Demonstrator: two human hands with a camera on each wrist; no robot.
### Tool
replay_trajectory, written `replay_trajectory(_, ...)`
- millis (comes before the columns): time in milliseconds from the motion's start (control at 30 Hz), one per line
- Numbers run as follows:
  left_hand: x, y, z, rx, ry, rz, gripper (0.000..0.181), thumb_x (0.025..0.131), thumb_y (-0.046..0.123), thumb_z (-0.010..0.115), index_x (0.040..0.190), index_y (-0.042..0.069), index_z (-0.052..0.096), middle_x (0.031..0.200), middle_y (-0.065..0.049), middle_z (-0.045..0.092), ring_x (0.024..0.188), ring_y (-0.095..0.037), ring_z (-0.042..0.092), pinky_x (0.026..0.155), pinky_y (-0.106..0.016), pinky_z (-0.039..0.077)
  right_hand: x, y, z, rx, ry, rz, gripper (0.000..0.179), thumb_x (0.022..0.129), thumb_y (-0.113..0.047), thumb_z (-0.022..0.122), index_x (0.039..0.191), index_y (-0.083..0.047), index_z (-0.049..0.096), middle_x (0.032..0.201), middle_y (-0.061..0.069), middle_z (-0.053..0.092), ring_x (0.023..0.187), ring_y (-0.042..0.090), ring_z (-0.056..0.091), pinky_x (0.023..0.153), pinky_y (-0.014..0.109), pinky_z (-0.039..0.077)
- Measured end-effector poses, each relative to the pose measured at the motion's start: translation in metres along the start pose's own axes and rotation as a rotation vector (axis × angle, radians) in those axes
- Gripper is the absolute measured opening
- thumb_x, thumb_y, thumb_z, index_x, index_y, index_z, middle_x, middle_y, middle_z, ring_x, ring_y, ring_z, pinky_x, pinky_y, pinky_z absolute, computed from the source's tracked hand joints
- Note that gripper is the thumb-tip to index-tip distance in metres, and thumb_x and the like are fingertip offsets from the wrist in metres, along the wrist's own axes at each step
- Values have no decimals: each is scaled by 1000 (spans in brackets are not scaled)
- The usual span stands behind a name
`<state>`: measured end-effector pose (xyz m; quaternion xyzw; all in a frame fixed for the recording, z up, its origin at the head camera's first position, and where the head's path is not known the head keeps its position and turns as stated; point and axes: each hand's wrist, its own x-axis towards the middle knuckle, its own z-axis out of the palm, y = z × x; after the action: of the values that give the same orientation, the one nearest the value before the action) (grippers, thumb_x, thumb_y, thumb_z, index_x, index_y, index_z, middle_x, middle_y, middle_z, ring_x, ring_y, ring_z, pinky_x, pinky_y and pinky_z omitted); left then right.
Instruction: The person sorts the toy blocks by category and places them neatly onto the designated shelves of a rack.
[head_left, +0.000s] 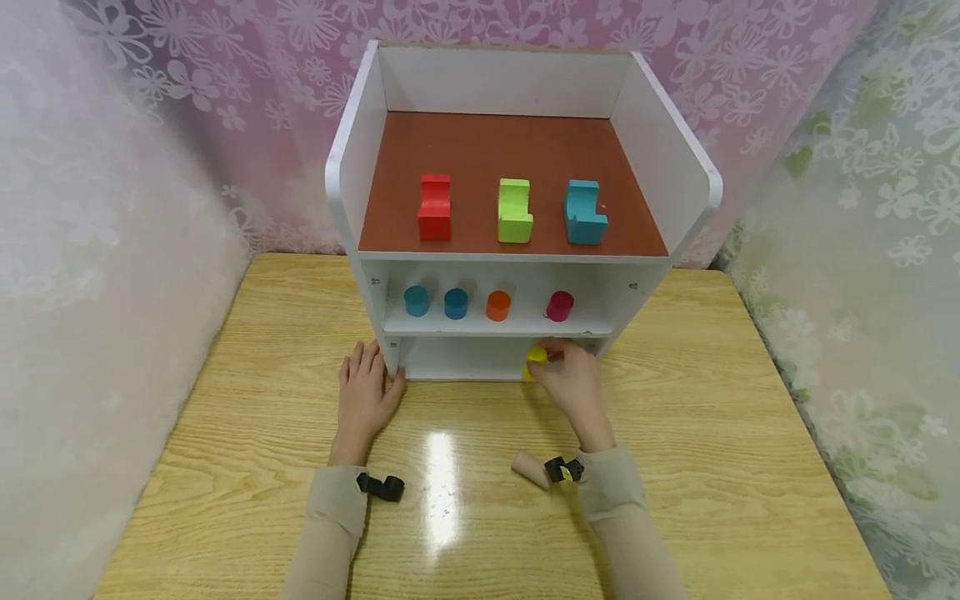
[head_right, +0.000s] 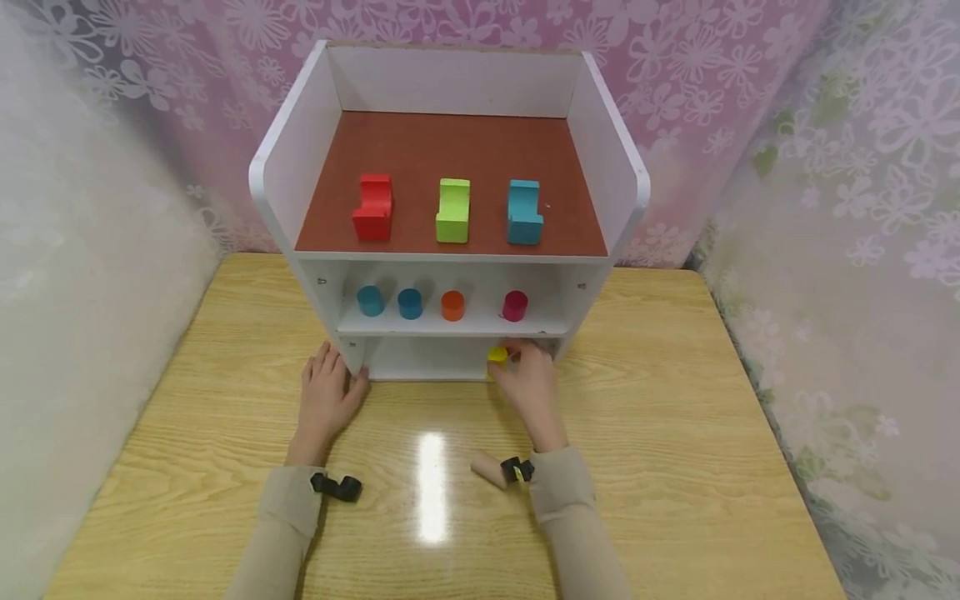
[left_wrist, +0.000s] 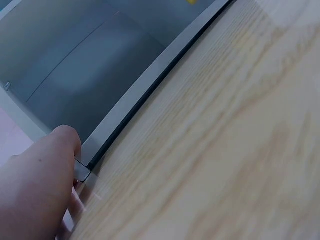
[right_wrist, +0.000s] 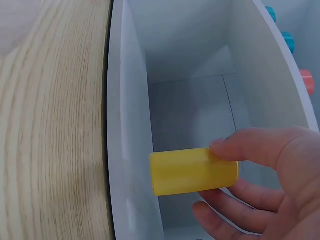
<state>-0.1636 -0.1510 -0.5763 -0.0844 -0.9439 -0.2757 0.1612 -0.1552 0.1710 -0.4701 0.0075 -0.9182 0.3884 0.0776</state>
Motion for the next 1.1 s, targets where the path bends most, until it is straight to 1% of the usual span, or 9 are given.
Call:
replay_trajectory(167, 0, 0, 0, 2, -2, -4, 43, 92, 38, 49, 123, 9, 55, 146, -7, 37, 138, -38, 21, 109, -58, 11, 5, -2, 3, 11, -38, 66, 35, 77, -21, 72, 107, -3, 68, 101, 13, 67, 91, 29, 60, 75, 41, 49)
replay_trajectory(300, -1, 0, 1, 2, -7, -9, 43, 92, 39, 48, 123, 10, 54, 147, -6, 36, 139, -38, 21, 110, -58, 10, 9, -3, 7, 8, -63, 94, 36, 78, -21, 72, 108, -2, 66, 104, 15, 66, 93, 29, 60, 78, 42, 49)
replay_trajectory(367, -1, 0, 1, 1, -4, -6, 41, 92, 39, 48, 121, 10, 55, 147, -6, 36, 138, -38, 21, 110, -58, 11, 11, -2, 9, 8, -69, 97, 37, 77, -20, 73, 108, -2, 65, 105, 15, 66, 94, 29, 60, 78, 43, 49)
replay_trajectory(500, -1, 0, 2, 2, 9, 8, 34, 92, 38, 49, 110, 11, 57, 147, -6, 37, 138, -38, 21, 109, -58, 11, 14, 0, 13, 29, -72, 101, 37, 77, -18, 73, 109, -2, 62, 104, 13, 66, 94, 28, 59, 78, 41, 50)
replay_trajectory(533, -1, 0, 2, -1, 13, 11, 34, 92, 38, 49, 111, 10, 57, 146, -7, 37, 138, -39, 21, 109, -58, 11, 15, 1, 13, 35, -74, 100, 38, 77, -17, 73, 110, -2, 61, 104, 13, 65, 94, 28, 59, 78, 41, 50)
replay_trajectory(600, -1, -1, 2, 0, 16, 12, 31, 92, 37, 49, 107, 11, 57, 146, -6, 37, 138, -39, 22, 109, -59, 11, 16, 3, 14, 44, -78, 100, 39, 78, -17, 73, 111, -2, 59, 105, 14, 65, 94, 29, 59, 79, 40, 50)
replay_trajectory(667, -1, -1, 3, -1, 13, 8, 33, 92, 38, 49, 110, 11, 57, 147, -6, 37, 138, -39, 21, 109, -58, 11, 17, 5, 15, 41, -83, 105, 41, 78, -17, 73, 113, -1, 58, 105, 14, 64, 95, 29, 58, 80, 40, 50)
replay_trajectory(900, -1, -1, 2, -3, 7, 6, 28, 93, 38, 48, 101, 12, 56, 147, -6, 37, 138, -38, 21, 110, -58, 10, 19, 8, 17, 47, -103, 105, 42, 78, -18, 72, 113, 0, 57, 106, 15, 63, 96, 30, 57, 83, 41, 49)
replay_trajectory(1100, 0, -1, 3, 0, 13, 16, 34, 93, 38, 47, 111, 11, 56, 147, -6, 36, 139, -38, 21, 110, -58, 10, 20, 9, 18, 39, -102, 82, 37, 78, -19, 72, 108, 0, 60, 104, 14, 63, 94, 29, 57, 82, 41, 49)
